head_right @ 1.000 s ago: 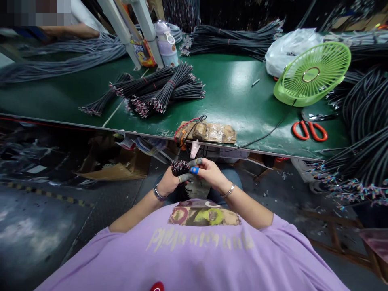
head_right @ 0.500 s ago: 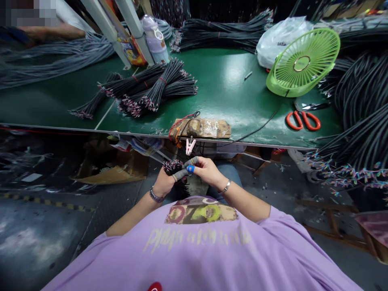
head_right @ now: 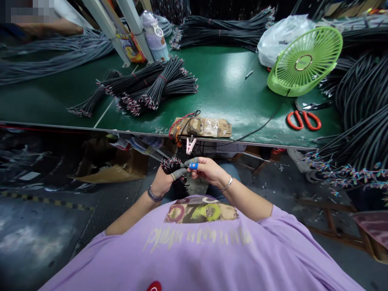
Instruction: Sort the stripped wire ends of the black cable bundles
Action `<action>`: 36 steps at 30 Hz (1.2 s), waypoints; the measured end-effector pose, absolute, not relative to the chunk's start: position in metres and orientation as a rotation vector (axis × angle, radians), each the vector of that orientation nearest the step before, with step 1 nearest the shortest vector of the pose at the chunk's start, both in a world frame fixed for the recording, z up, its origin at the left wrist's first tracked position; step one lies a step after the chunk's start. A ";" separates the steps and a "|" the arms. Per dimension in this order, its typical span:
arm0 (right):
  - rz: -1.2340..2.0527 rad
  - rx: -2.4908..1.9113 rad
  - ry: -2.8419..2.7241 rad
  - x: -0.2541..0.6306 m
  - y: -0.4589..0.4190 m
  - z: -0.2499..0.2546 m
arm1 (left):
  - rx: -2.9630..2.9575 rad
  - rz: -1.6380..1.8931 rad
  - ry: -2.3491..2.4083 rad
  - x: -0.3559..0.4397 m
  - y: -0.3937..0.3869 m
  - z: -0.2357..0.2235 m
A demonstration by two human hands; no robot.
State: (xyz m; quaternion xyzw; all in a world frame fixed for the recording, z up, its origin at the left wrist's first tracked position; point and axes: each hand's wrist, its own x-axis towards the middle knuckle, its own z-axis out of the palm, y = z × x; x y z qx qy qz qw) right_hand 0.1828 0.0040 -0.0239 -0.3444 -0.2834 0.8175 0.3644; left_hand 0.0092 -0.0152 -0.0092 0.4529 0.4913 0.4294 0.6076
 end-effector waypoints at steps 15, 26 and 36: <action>1.944 -0.924 -1.099 0.183 0.009 -0.014 | 1.214 1.057 1.162 0.002 -0.013 0.004; 2.013 -0.861 -0.558 0.175 0.048 -0.022 | 0.967 1.280 1.073 0.005 0.010 0.005; 1.933 -0.793 -0.400 0.158 0.053 -0.014 | 0.982 1.301 1.085 0.016 0.020 0.005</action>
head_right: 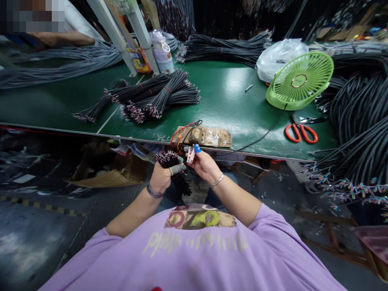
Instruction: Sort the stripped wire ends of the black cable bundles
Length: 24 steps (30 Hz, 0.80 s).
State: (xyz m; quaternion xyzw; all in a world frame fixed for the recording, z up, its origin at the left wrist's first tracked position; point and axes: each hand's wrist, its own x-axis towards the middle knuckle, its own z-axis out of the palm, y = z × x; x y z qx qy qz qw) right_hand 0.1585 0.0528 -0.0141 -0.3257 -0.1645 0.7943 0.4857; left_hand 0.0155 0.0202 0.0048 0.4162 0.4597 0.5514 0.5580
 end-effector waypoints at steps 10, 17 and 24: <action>1.996 -0.723 -0.424 0.160 0.047 -0.016 | 0.955 1.258 1.111 0.021 0.019 0.007; 2.122 -0.719 -0.316 0.168 0.034 -0.022 | 1.016 1.201 1.129 0.015 0.010 -0.003; 2.229 -0.753 -0.318 0.179 0.012 -0.028 | 1.145 1.072 1.090 0.008 0.000 -0.013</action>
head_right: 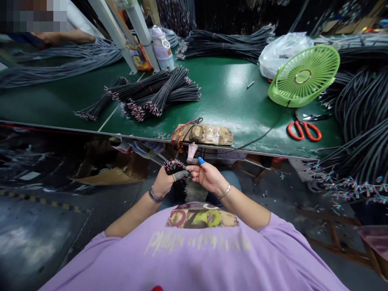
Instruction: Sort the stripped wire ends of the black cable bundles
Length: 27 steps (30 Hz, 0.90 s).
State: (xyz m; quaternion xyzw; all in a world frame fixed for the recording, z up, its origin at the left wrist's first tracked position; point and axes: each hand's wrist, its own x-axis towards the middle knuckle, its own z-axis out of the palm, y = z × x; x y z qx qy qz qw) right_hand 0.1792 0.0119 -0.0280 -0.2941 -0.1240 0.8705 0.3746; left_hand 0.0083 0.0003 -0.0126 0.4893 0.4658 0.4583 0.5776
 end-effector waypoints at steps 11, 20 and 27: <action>2.062 -0.830 -0.526 0.182 -0.002 -0.028 | 1.040 1.050 1.151 0.009 -0.005 -0.012; 1.695 -0.985 -1.106 0.173 0.002 -0.013 | 1.321 0.927 1.130 0.012 -0.007 -0.002; 1.631 -0.992 -1.108 0.176 0.000 -0.017 | 1.265 0.966 1.109 0.010 -0.010 -0.005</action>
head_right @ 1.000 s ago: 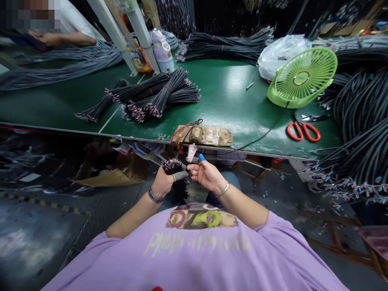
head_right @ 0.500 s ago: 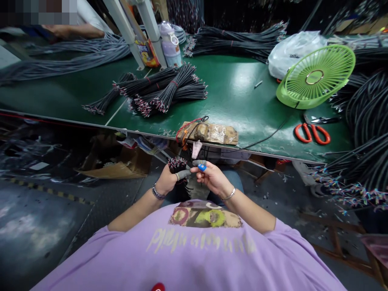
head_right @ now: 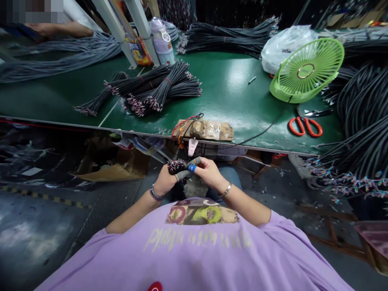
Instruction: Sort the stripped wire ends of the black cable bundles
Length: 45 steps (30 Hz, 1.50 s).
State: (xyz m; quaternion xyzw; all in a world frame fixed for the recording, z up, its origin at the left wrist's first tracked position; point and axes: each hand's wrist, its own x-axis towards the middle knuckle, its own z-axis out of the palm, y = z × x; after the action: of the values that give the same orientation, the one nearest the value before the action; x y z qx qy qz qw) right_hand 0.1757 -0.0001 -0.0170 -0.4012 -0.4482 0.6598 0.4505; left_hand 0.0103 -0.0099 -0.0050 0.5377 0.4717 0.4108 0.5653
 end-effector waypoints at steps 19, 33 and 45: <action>2.142 -0.774 -0.523 0.184 0.001 -0.033 | 1.295 0.995 1.137 0.011 -0.009 -0.003; 1.967 -0.908 -0.851 0.188 0.004 -0.021 | 1.280 1.050 1.180 0.011 -0.009 -0.001; 2.017 -0.953 -0.711 0.184 0.022 -0.020 | 1.234 1.082 1.164 0.004 -0.009 0.007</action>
State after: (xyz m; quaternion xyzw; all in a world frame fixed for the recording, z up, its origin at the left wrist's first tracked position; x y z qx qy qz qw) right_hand 0.1844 0.0225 -0.0200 -0.3748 -0.2796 0.7935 0.3894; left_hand 0.0042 -0.0093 0.0068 0.5182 0.4887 0.4544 0.5350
